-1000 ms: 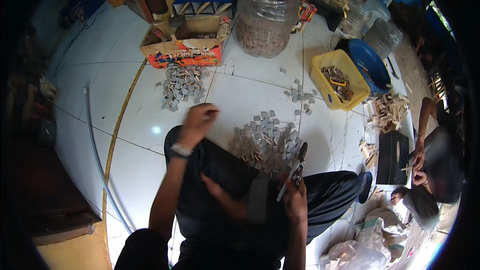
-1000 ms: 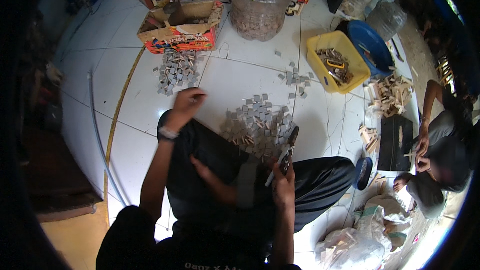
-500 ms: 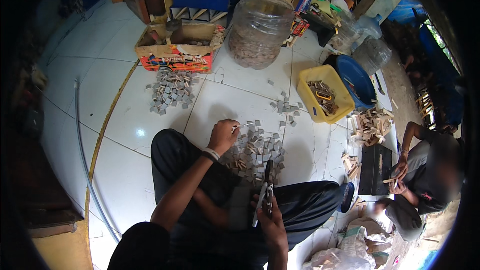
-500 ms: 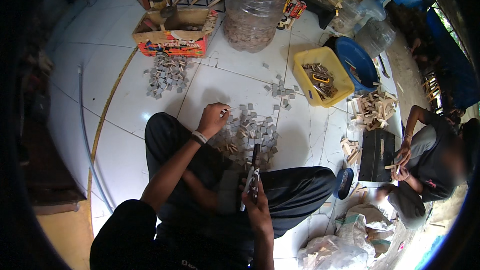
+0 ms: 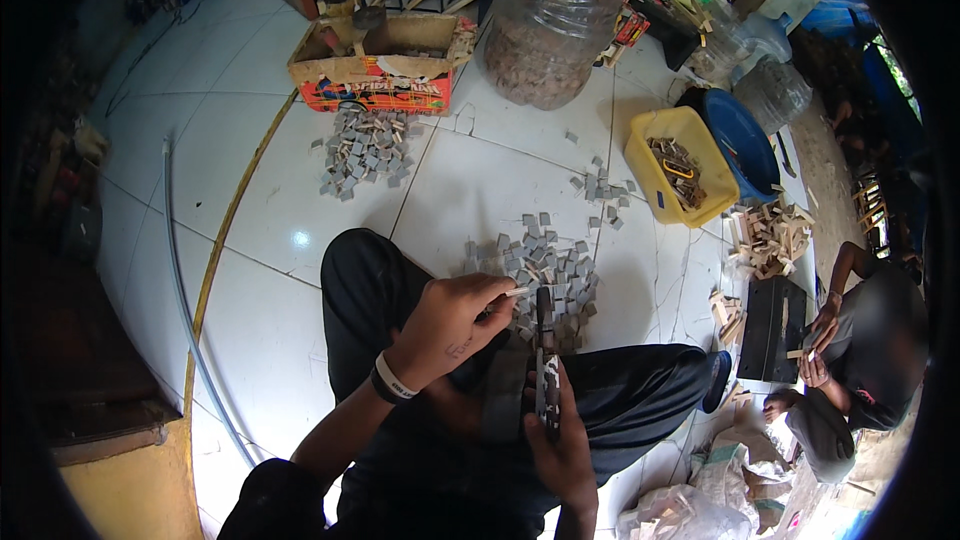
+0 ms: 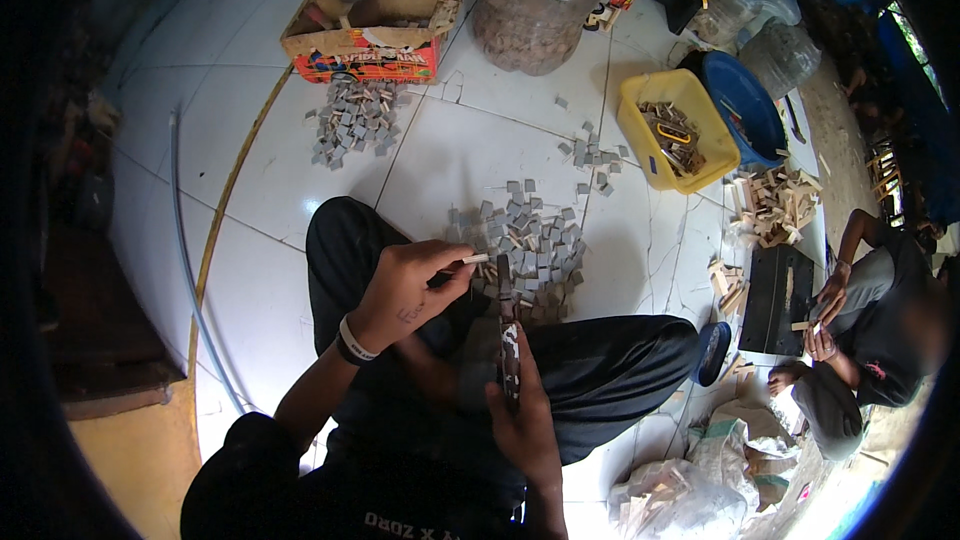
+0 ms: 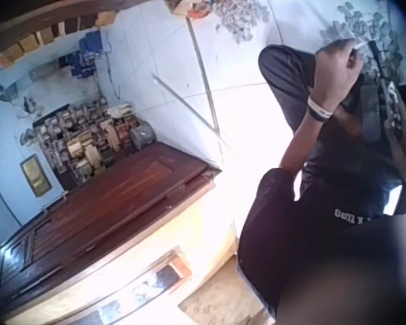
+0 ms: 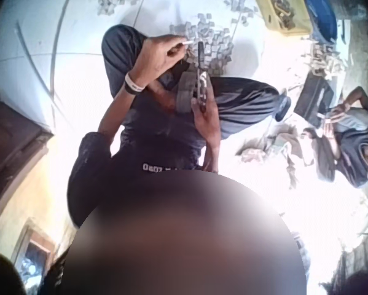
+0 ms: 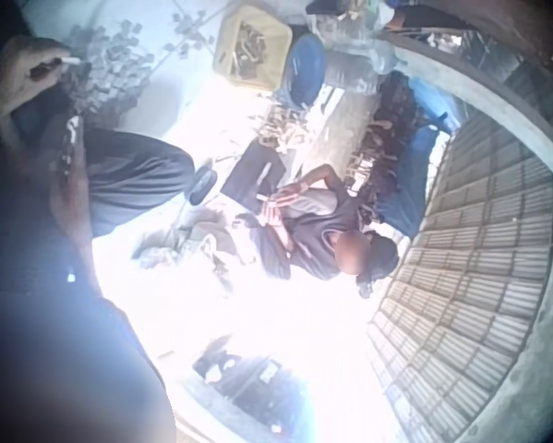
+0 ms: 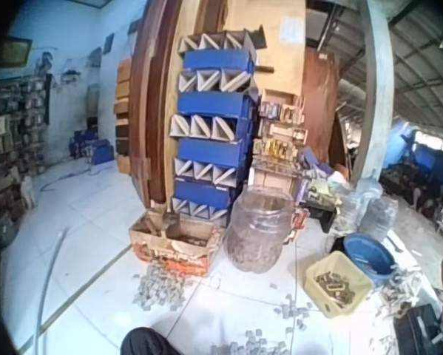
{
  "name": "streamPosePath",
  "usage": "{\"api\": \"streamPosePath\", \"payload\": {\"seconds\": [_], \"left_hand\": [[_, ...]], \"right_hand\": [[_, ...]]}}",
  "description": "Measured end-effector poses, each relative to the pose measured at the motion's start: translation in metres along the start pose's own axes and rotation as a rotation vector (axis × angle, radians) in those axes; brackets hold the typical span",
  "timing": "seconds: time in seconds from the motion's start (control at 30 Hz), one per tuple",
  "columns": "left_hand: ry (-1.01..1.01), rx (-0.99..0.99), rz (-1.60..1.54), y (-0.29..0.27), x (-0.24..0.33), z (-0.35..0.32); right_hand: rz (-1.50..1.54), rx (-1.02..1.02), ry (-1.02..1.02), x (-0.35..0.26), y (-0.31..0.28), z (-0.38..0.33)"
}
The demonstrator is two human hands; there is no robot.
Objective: The person sits on the floor and repeatedly picks up small rectangular components, inserts a metal pin into each, and places them into a growing pile. A black cat is briefly petted during the task.
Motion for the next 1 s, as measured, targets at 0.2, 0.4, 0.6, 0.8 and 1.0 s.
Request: {"api": "streamPosePath", "payload": {"seconds": [0.2,0.4,0.6,0.8,1.0], "left_hand": [[0.027,-0.025,0.048,0.003,0.005,-0.004],[-0.022,-0.107,0.108,0.007,0.004,-0.008],[0.017,0.091,-0.304,0.010,-0.009,-0.004],[-0.080,0.084,-0.445,0.026,-0.020,-0.011],[0.034,0.118,-0.252,0.023,-0.007,-0.005]], "right_hand": [[0.003,-0.010,0.026,0.001,0.000,-0.003],[-0.126,-0.004,0.038,-0.004,-0.001,-0.004],[-0.090,0.001,-0.008,-0.009,0.003,-0.002],[-0.070,0.011,0.024,-0.008,0.007,-0.005],[-0.105,0.002,0.033,-0.007,0.007,-0.004]]}}
Point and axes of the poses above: each hand's wrist, its own z-axis towards the middle knuckle, its own y-axis out of the palm, x = y × z, the point moved 7 cm from there along z, towards the middle knuckle, and after that the axes turned 11 degrees about -x, right-handed, at the moved point
